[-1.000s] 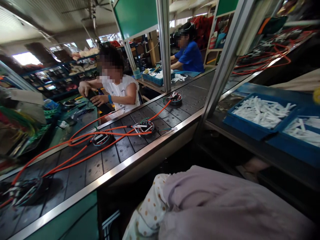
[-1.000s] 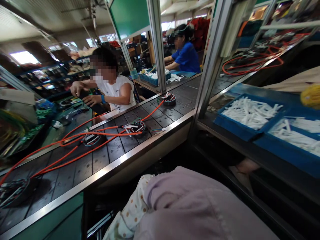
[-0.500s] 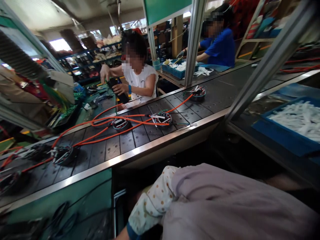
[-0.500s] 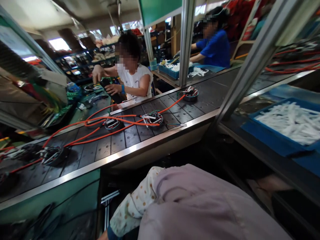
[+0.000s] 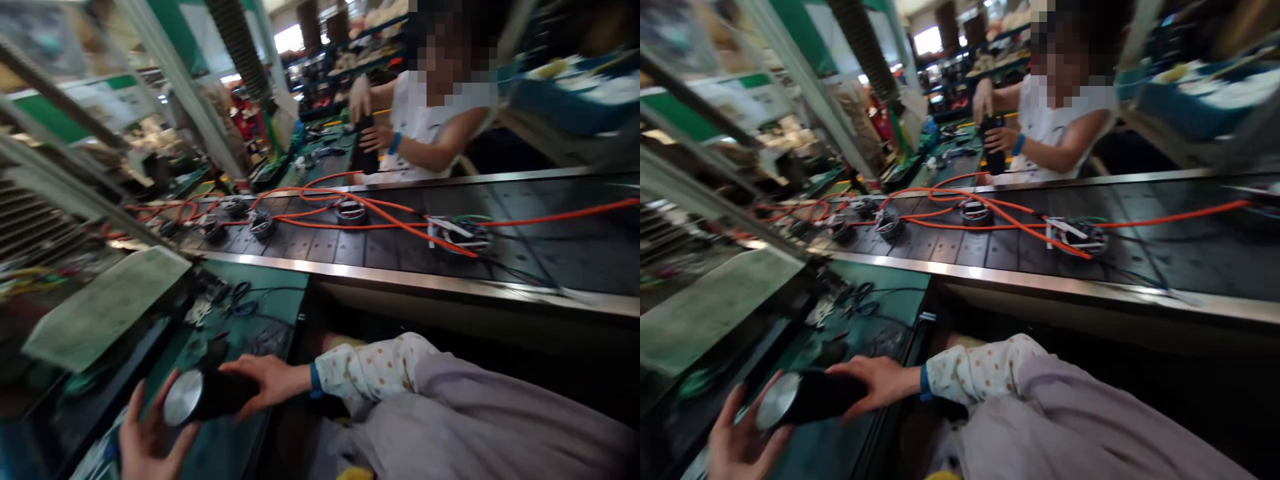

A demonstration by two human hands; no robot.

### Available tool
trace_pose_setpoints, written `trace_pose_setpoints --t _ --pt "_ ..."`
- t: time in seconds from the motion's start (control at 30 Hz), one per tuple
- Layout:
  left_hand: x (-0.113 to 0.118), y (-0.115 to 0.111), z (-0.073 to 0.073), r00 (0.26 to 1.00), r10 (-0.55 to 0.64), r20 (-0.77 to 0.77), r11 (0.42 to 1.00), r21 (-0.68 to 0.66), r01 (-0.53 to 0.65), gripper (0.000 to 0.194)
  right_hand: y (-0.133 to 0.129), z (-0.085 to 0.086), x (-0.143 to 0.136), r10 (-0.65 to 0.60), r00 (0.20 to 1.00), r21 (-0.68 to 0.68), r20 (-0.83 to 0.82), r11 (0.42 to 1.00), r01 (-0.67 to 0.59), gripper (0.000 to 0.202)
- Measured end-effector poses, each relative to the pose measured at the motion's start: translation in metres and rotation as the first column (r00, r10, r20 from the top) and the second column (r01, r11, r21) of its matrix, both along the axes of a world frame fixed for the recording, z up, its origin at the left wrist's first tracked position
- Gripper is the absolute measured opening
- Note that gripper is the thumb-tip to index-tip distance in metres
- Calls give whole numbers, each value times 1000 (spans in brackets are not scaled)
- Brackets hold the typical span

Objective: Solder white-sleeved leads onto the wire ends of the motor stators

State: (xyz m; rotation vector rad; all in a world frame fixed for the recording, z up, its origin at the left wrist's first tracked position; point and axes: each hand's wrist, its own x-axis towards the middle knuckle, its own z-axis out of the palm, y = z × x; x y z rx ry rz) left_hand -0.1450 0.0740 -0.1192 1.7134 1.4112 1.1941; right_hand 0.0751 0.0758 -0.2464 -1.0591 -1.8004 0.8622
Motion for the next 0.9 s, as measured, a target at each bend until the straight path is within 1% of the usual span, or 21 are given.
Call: trace_pose_setpoints --t 0.07,0.13,0.17,0.23,0.33,0.4,0.47,0.5,0.57,0.6,0.67,0.77,0.9 --pt "-10 -12 0 992 110 61 993 -39 -107 95 -10 1 1 0 999 21 -38 1000 1 118" --pt "-11 -24 -3 971 229 75 973 -2 -229 84 -14 -1 -1 2 999 35 -54 999 0 115" --pt "-9 -30 -5 960 270 67 962 23 -272 80 -15 -4 -3 2 998 45 -57 999 1 115" --pt "-2 -45 -9 956 291 39 954 57 -293 77 -15 -9 -6 -6 998 72 -68 997 11 116" --pt "20 -65 -16 975 223 6 972 79 -223 78 -15 -16 -8 -7 995 110 -95 994 18 115" --pt "39 -70 -20 983 186 11 979 87 -186 87 -16 -18 -7 0 994 125 -112 992 14 113" --pt "57 -68 -20 984 176 32 980 90 -179 98 -18 -20 -6 2 993 129 -118 992 13 109" --pt "63 -65 -19 983 178 43 980 88 -181 102 -19 -20 -5 -3 993 123 -117 992 17 107" --pt "71 -58 -16 986 155 65 984 81 -160 99 -21 -22 -4 -24 994 98 -109 995 35 105" --pt "72 -54 -14 989 118 83 989 74 -125 95 -21 -23 -3 -38 994 85 -106 995 47 103" --pt "69 -48 -9 993 5 118 999 50 -11 88 -22 -24 -1 -49 993 70 -110 996 56 99" --pt "60 -42 -4 979 -145 146 989 24 143 86 -23 -25 4 -39 991 55 -126 997 46 96" --pt "53 -35 0 957 -246 155 969 16 246 87 -24 -25 10 -46 985 41 -169 998 54 93"
